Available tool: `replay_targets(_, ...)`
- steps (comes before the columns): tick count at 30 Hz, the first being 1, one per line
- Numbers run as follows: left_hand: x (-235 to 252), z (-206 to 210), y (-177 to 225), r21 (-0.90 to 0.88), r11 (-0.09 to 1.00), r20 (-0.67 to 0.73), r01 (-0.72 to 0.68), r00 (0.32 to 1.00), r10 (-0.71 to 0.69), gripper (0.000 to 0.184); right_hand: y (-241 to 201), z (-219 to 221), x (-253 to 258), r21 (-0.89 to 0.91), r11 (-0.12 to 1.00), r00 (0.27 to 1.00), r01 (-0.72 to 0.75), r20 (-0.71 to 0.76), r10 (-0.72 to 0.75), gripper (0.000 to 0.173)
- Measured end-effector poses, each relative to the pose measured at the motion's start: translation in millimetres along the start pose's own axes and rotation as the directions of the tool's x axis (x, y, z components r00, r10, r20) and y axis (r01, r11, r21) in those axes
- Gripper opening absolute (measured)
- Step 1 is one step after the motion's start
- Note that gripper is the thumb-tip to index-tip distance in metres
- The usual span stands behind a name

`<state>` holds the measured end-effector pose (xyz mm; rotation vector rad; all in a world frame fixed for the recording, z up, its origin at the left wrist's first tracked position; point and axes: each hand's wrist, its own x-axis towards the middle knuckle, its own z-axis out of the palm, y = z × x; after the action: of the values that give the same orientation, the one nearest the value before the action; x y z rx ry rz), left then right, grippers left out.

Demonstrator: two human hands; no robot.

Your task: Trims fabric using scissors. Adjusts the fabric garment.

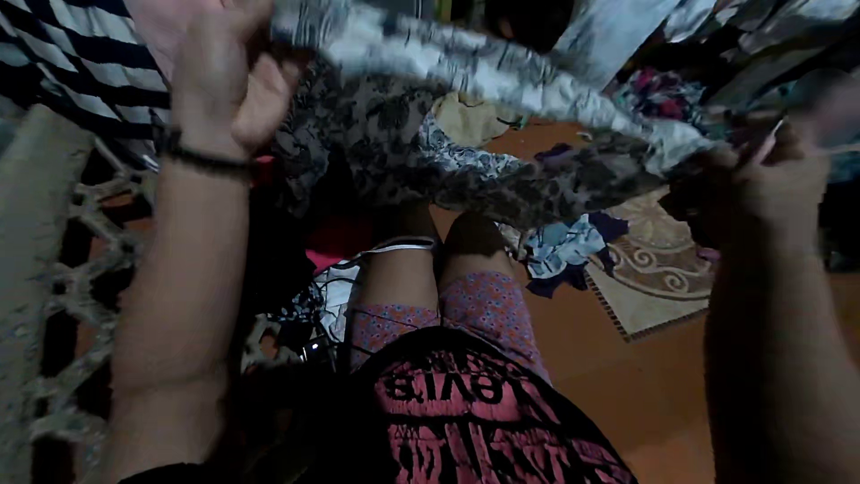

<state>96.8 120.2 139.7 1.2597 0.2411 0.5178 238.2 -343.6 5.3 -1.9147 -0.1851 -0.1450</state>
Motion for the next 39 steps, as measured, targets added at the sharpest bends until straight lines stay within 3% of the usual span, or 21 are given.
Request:
replay_targets(5, -117.1, -64.2, -110.3, -0.047, 0.947, -0.168, 0.319, 0.932, -0.322, 0.024, 74.0, 12.0, -85.3, -0.03, 0.995, 0.987, -0.097, 0.124, 0.1, 0.054)
replay_targets(7, -156.1, -87.3, -156.8, -0.075, 0.874, -0.258, 0.481, 0.837, -0.483, 0.026, 105.4, 20.1, -111.8, -0.049, 0.987, 0.971, -0.155, 0.177, 0.161, 0.053)
replay_targets(9, -178.5, -95.0, -193.4, -0.131, 0.78, -0.4, 0.612, 0.687, -0.607, 0.03, 132.4, 27.7, -131.8, -0.087, 0.972, 0.956, -0.219, 0.182, 0.231, 0.05)
replay_targets(12, -195.7, -90.9, -220.2, -0.128, 0.695, -0.526, 0.708, 0.545, -0.653, 0.038, 152.5, 34.8, -149.1, -0.125, 0.938, 0.927, -0.322, 0.158, 0.34, 0.048)
replay_targets(15, -202.2, -97.8, -230.9, -0.105, 0.698, -0.54, 0.709, 0.548, -0.638, 0.043, 158.7, 34.1, -154.7, -0.168, 0.913, 0.91, -0.373, 0.127, 0.395, 0.049)
replay_targets(17, -208.4, -98.3, -237.8, 0.105, 0.758, -0.622, 0.643, 0.637, -0.455, 0.054, 162.1, 31.1, -156.8, -0.184, 0.904, 0.91, -0.386, 0.087, 0.406, 0.049)
replay_targets(18, -213.3, -95.2, -238.4, 0.301, 0.769, -0.626, 0.564, 0.725, -0.287, 0.065, 161.2, 29.6, -157.9, -0.182, 0.902, 0.912, -0.392, 0.053, 0.407, 0.051)
replay_targets(19, -217.9, -91.7, -238.0, 0.517, 0.734, -0.559, 0.441, 0.823, -0.101, 0.073, 158.8, 27.5, -159.6, -0.173, 0.904, 0.917, -0.39, 0.02, 0.399, 0.054)
replay_targets(21, -221.5, -73.8, -230.8, 0.736, 0.646, -0.357, 0.204, 0.927, 0.114, 0.067, 150.0, 24.2, -164.3, -0.148, 0.93, 0.941, -0.337, -0.021, 0.338, 0.058)
replay_targets(22, -223.1, -60.3, -226.5, 0.727, 0.673, -0.274, 0.134, 0.956, 0.106, 0.056, 143.0, 23.7, -166.6, -0.13, 0.944, 0.953, -0.303, -0.022, 0.302, 0.059)
replay_targets(24, -225.3, -35.8, -217.6, 0.548, 0.82, -0.063, 0.165, 0.986, -0.156, 0.034, 128.2, 25.5, -172.0, -0.085, 0.969, 0.972, -0.231, 0.022, 0.234, 0.056)
replay_targets(25, -224.3, -25.4, -215.8, 0.513, 0.834, 0.052, 0.205, 0.962, -0.269, 0.028, 121.0, 27.8, -174.0, -0.057, 0.979, 0.977, -0.195, 0.078, 0.199, 0.054)
replay_targets(26, -222.5, -16.1, -218.3, 0.581, 0.801, 0.153, 0.14, 0.948, -0.277, 0.023, 114.5, 31.3, -175.7, -0.045, 0.984, 0.975, -0.171, 0.135, 0.175, 0.054)
replay_targets(28, -215.2, -9.4, -231.3, 0.77, 0.599, 0.394, -0.218, 0.902, -0.178, 0.017, 100.5, 42.0, -178.5, -0.069, 0.986, 0.965, -0.15, 0.207, 0.161, 0.054)
replay_targets(30, -203.5, -13.2, -250.6, 0.792, 0.393, 0.556, -0.468, 0.818, -0.146, 0.02, 87.6, 51.9, -181.4, -0.095, 0.981, 0.945, -0.171, 0.265, 0.191, 0.053)
replay_targets(32, -191.8, -16.3, -264.5, 0.808, 0.317, 0.573, -0.497, 0.789, -0.222, 0.029, 78.5, 59.5, -182.7, -0.035, 0.977, 0.918, -0.212, 0.336, 0.211, 0.05)
replay_targets(35, -183.7, -22.6, -269.3, 0.827, 0.311, 0.558, -0.468, 0.749, -0.357, 0.023, 80.5, 61.3, -183.5, 0.118, 0.944, 0.888, -0.308, 0.392, 0.24, 0.044)
replay_targets(37, -186.7, -26.7, -262.4, 0.818, 0.367, 0.568, -0.443, 0.727, -0.387, 0.023, 87.3, 52.4, -183.4, 0.154, 0.918, 0.869, -0.366, 0.41, 0.278, 0.043)
replay_targets(39, -195.0, -26.8, -252.8, 0.798, 0.495, 0.557, -0.344, 0.735, -0.388, 0.024, 95.1, 39.9, -183.2, 0.157, 0.894, 0.865, -0.419, 0.367, 0.341, 0.039)
